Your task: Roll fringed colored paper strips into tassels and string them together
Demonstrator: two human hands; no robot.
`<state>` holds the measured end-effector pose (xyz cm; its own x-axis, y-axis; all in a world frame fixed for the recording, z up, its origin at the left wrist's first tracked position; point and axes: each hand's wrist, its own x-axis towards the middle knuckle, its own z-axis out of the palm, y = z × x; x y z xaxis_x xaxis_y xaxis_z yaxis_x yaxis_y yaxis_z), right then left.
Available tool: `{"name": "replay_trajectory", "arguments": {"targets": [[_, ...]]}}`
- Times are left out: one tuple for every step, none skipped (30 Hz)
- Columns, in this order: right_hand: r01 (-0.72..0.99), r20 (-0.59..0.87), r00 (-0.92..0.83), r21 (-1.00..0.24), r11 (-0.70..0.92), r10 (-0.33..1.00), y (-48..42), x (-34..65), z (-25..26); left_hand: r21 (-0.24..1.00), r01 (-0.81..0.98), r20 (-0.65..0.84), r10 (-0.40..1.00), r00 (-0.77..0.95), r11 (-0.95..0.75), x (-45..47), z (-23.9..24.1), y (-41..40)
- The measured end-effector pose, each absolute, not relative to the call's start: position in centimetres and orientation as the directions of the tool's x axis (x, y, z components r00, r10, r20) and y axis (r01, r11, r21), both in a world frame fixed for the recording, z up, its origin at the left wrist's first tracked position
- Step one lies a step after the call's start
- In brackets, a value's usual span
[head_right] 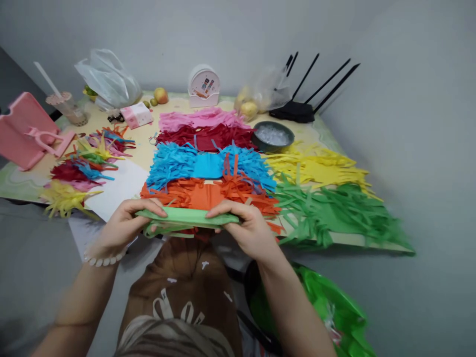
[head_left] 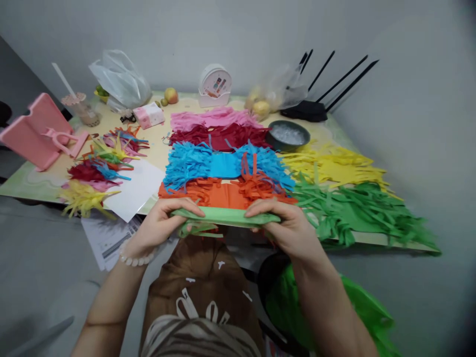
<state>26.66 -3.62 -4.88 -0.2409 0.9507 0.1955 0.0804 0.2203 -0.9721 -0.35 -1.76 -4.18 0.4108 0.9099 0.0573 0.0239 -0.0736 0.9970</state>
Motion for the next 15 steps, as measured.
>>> {"name": "replay_trajectory", "arguments": {"targets": [[0.048, 0.22, -0.233, -0.97, 0.237, 0.947, -3.8, 26.5, -5.4, 0.998, -0.01, 0.055, 0.907, 0.417, -0.056, -0.4, -4.5, -2.0], [0.025, 0.24, -0.229, -0.967, 0.252, 0.943, -4.0, 26.4, -5.8, 0.999, -0.028, 0.052, 0.907, 0.418, -0.044, -0.4, -4.7, -2.2], [0.018, 0.251, -0.227, -0.965, 0.262, 0.941, -4.1, 26.3, -6.1, 0.999, -0.029, 0.05, 0.908, 0.415, -0.042, -0.3, -4.8, -2.5], [0.028, 0.257, -0.226, -0.962, 0.27, 0.94, -4.2, 26.2, -6.4, 0.999, -0.017, 0.052, 0.911, 0.408, -0.049, -0.3, -4.9, -2.7], [0.055, 0.262, -0.225, -0.958, 0.281, 0.938, -4.3, 26.0, -6.5, 0.998, 0.005, 0.056, 0.916, 0.397, -0.063, -0.2, -5.0, -2.9], [0.09, 0.273, -0.227, -0.95, 0.299, 0.935, -4.4, 26.0, -6.6, 0.996, 0.036, 0.061, 0.921, 0.385, -0.081, -0.1, -5.0, -3.0], [0.132, 0.287, -0.231, -0.938, 0.322, 0.93, -4.5, 25.9, -6.6, 0.992, 0.077, 0.065, 0.927, 0.369, -0.1, 0.0, -4.9, -3.2], [0.173, 0.304, -0.239, -0.921, 0.348, 0.922, -4.6, 25.9, -6.5, 0.985, 0.126, 0.065, 0.935, 0.348, -0.116, 0.2, -4.9, -3.3], [0.206, 0.322, -0.248, -0.904, 0.374, 0.914, -4.7, 25.9, -6.5, 0.976, 0.178, 0.066, 0.945, 0.321, -0.128, 0.3, -4.9, -3.4], [0.228, 0.337, -0.257, -0.89, 0.395, 0.906, -4.8, 26.0, -6.5, 0.965, 0.227, 0.065, 0.955, 0.29, -0.135, 0.5, -5.0, -3.4], [0.237, 0.349, -0.266, -0.88, 0.412, 0.898, -4.9, 26.0, -6.4, 0.954, 0.266, 0.069, 0.963, 0.26, -0.14, 0.6, -5.0, -3.5], [0.235, 0.361, -0.275, -0.874, 0.427, 0.891, -5.0, 26.1, -6.4, 0.944, 0.295, 0.078, 0.969, 0.236, -0.148, 0.7, -5.1, -3.5], [0.231, 0.368, -0.282, -0.87, 0.435, 0.886, -5.2, 26.1, -6.4, 0.935, 0.314, 0.097, 0.971, 0.22, -0.164, 0.8, -5.2, -3.5], [0.234, 0.369, -0.284, -0.868, 0.437, 0.885, -5.3, 26.1, -6.4, 0.925, 0.331, 0.118, 0.97, 0.214, -0.185, 0.8, -5.3, -3.5], [0.252, 0.36, -0.28, -0.867, 0.43, 0.89, -5.4, 26.0, -6.4, 0.913, 0.352, 0.135, 0.967, 0.218, -0.207, 0.8, -5.4, -3.5]]}}
